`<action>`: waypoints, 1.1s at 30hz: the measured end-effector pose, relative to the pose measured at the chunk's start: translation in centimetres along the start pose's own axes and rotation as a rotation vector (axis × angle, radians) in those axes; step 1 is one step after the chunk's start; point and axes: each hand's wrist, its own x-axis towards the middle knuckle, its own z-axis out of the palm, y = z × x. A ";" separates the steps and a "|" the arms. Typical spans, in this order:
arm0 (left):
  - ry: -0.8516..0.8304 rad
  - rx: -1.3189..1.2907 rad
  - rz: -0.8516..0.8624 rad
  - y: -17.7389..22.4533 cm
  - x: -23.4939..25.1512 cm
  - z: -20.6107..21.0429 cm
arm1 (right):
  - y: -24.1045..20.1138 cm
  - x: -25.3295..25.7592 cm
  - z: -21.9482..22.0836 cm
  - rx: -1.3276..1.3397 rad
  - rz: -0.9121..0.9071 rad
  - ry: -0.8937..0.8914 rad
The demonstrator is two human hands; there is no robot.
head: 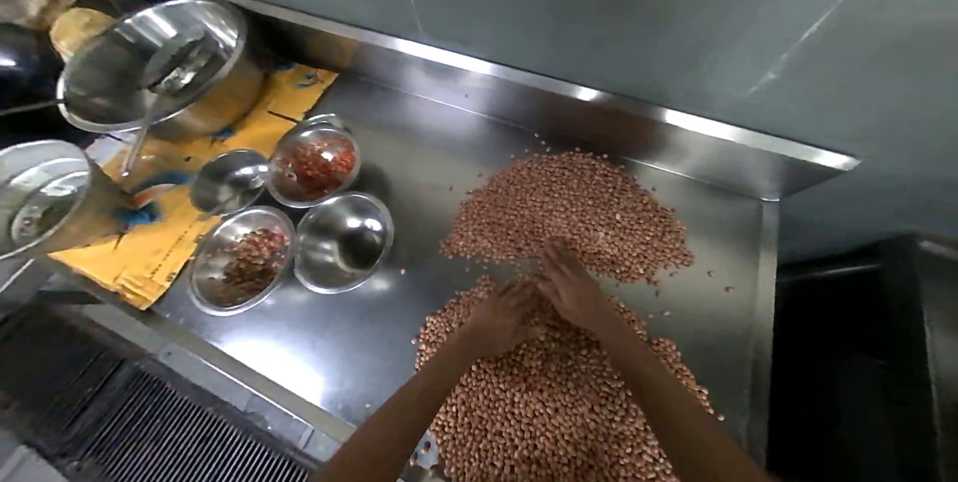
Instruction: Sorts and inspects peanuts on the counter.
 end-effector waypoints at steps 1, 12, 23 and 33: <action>0.010 -0.023 -0.010 0.0 -0.4 -0.3 | 0.2 0.2 0.5 -0.045 -0.021 -0.047; 0.312 0.040 -0.158 -6.7 0.1 -0.3 | -5.0 -3.7 -0.6 0.044 0.087 -0.470; 0.181 -0.184 -0.050 -3.6 -3.4 0.8 | -3.0 2.8 0.7 -0.053 -0.006 -0.191; 0.376 -0.092 -0.079 -6.6 -0.1 -0.4 | -6.2 -0.6 0.0 0.008 0.004 -0.505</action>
